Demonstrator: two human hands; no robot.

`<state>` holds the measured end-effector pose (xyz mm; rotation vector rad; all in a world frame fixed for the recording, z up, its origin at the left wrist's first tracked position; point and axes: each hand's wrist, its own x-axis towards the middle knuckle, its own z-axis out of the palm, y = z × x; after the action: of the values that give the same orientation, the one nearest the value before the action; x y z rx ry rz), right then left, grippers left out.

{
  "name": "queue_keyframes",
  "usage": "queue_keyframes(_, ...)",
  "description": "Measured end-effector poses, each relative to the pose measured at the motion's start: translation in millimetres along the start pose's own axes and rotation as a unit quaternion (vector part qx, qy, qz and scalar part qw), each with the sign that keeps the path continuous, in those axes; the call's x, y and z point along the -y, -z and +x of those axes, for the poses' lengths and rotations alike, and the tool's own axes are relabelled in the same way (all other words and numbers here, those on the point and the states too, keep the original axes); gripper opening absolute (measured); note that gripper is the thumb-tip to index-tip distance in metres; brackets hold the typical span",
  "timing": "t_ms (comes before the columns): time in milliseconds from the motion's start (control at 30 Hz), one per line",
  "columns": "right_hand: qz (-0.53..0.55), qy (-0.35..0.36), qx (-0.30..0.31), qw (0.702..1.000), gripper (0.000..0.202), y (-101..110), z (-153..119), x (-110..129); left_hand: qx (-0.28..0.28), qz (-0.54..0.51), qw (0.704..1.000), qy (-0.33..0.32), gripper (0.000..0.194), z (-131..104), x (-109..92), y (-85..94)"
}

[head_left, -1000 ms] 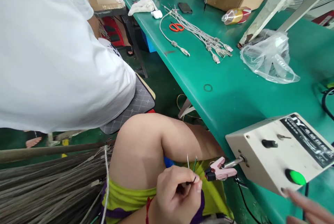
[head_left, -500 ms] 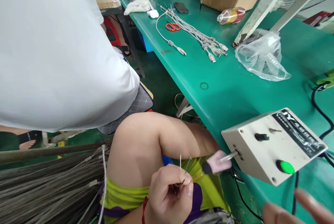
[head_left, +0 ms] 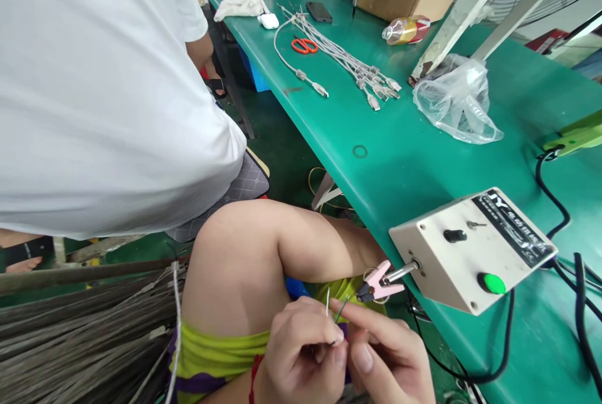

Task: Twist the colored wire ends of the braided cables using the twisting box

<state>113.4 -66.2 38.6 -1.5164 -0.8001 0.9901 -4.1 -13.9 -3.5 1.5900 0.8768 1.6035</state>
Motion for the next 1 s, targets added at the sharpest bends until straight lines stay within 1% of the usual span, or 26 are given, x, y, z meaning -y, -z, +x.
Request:
queue_keyframes(67, -0.022, 0.013, -0.001, 1.0, 0.04, 5.7, -1.7, -10.6, 0.02, -0.007, 1.0, 0.003, 0.008, 1.0, -1.1, -1.1)
queue_keyframes(100, -0.02, 0.016, 0.006, 1.0, 0.035, 8.9, -2.2, -16.4, 0.029, -0.006, 1.0, 0.005, 0.01, 1.3, -1.4, -1.2)
queue_keyframes(167, 0.004, 0.018, 0.025, 1.0, 0.022, 14.3, -1.9, -26.0, 0.045, -0.001, 0.999, 0.004, 0.012, 1.1, -1.3, -1.0)
queue_keyframes(233, 0.034, 0.023, 0.039, 0.998, 0.016, 15.6, 0.6, -29.5, 0.048, -0.013, 0.999, -0.004, 0.012, 0.1, 0.3, -0.8)
queue_keyframes(300, 0.066, 0.011, 0.052, 0.996, 0.02, 11.6, 4.9, -25.2, 0.044, -0.037, 0.998, -0.007, 0.013, -1.5, 2.6, -1.5)
queue_keyframes(400, 0.11, -0.029, 0.081, 0.99, 0.041, 0.3, 11.9, -11.9, 0.035, -0.073, 0.997, 0.0, 0.017, -3.3, 4.4, -4.7)
queue_keyframes(467, 0.119, -0.048, 0.083, 0.988, 0.048, -5.7, 15.2, -5.2, 0.034, -0.092, 0.995, 0.011, 0.017, -2.9, 3.6, -7.1)
queue_keyframes(633, 0.107, -0.065, 0.077, 0.989, 0.051, -9.2, 18.3, -3.6, 0.043, -0.102, 0.993, 0.043, 0.019, 0.9, -1.2, -8.2)
queue_keyframes(733, 0.113, -0.07, 0.074, 0.988, 0.052, -8.7, 18.6, -5.0, 0.04, -0.105, 0.993, 0.042, 0.021, -0.3, -1.9, -6.2)
queue_keyframes(767, 0.118, -0.063, 0.067, 0.989, 0.049, -8.6, 17.9, -5.7, 0.031, -0.107, 0.993, 0.04, 0.021, -1.0, -1.6, -5.2)
queue_keyframes(833, 0.108, -0.015, 0.05, 0.993, 0.032, -8.9, 14.4, -9.0, 0.027, -0.139, 0.988, 0.062, 0.019, -0.4, -0.3, -2.5)
queue_keyframes(867, 0.084, 0.027, 0.032, 0.996, 0.021, -9.4, 11.7, -11.7, 0.032, -0.178, 0.98, 0.087, 0.018, 1.8, 0.8, -0.7)
queue_keyframes(900, 0.05, 0.08, 0.008, 0.996, 0.017, -10.1, 8.7, -15.1, 0.041, -0.229, 0.965, 0.118, 0.018, 5.6, 2.1, 1.2)
queue_keyframes(933, 0.008, 0.138, -0.019, 0.99, 0.019, -11.0, 5.9, -19.0, 0.052, -0.288, 0.945, 0.147, 0.022, 11.0, 3.7, 3.2)
queue_keyframes(967, -0.032, 0.194, -0.044, 0.979, 0.02, -12.3, 3.7, -23.0, 0.062, -0.345, 0.921, 0.171, 0.028, 17.9, 5.3, 5.2)
queue_keyframes(1000, -0.066, 0.235, -0.048, 0.968, 0.019, -13.7, 2.6, -26.8, 0.063, -0.391, 0.9, 0.184, 0.033, 25.7, 7.1, 7.2)
